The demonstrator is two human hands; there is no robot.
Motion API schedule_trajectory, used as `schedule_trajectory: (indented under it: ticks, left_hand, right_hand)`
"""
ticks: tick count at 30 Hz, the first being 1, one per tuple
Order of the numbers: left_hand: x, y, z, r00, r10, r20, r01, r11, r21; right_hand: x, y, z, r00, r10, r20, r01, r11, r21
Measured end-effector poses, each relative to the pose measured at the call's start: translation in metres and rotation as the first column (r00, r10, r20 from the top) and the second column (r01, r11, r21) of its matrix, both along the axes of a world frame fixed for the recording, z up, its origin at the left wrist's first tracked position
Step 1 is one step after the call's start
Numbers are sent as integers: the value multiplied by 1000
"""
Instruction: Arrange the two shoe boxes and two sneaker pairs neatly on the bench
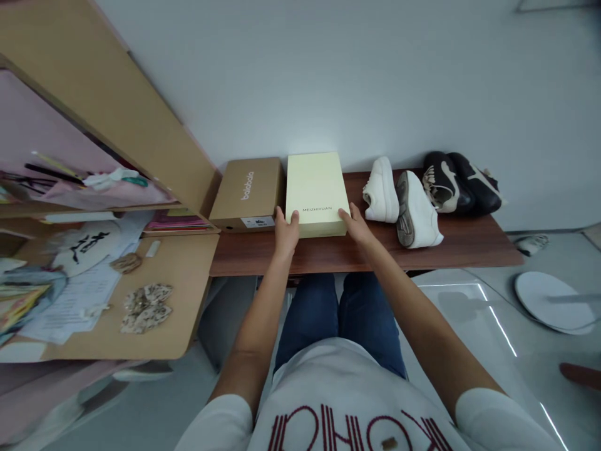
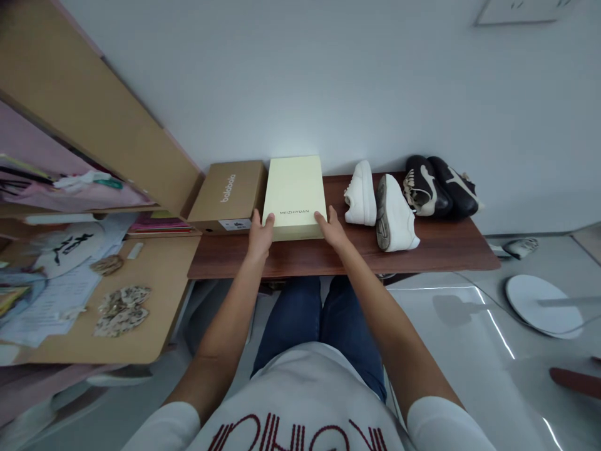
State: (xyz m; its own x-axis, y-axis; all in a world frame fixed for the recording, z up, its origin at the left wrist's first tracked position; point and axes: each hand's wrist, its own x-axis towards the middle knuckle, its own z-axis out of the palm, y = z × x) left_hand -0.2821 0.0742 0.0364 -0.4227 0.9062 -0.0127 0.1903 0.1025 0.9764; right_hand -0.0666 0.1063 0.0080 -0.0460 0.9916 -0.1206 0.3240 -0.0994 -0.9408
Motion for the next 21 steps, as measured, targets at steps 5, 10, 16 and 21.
schedule_trajectory:
  ticks: [5,10,16,21]
  left_hand:
    - [21,-16,28,975,-35,-218,89,966,243]
    - [69,-16,41,960,-240,-145,271,928,255]
    - [130,-17,34,901,-433,-19,431,891,142]
    - [167,-2,17,887,-458,62,455,889,52]
  right_hand:
    - [32,-6,31,994,-35,-100,38,999,30]
    - [78,-17,63,985,-67,-158,83,992,96]
    - [136,-21,74,979,-174,-109,191,967,168]
    - [179,-19,65,967,-251,32,243,957,158]
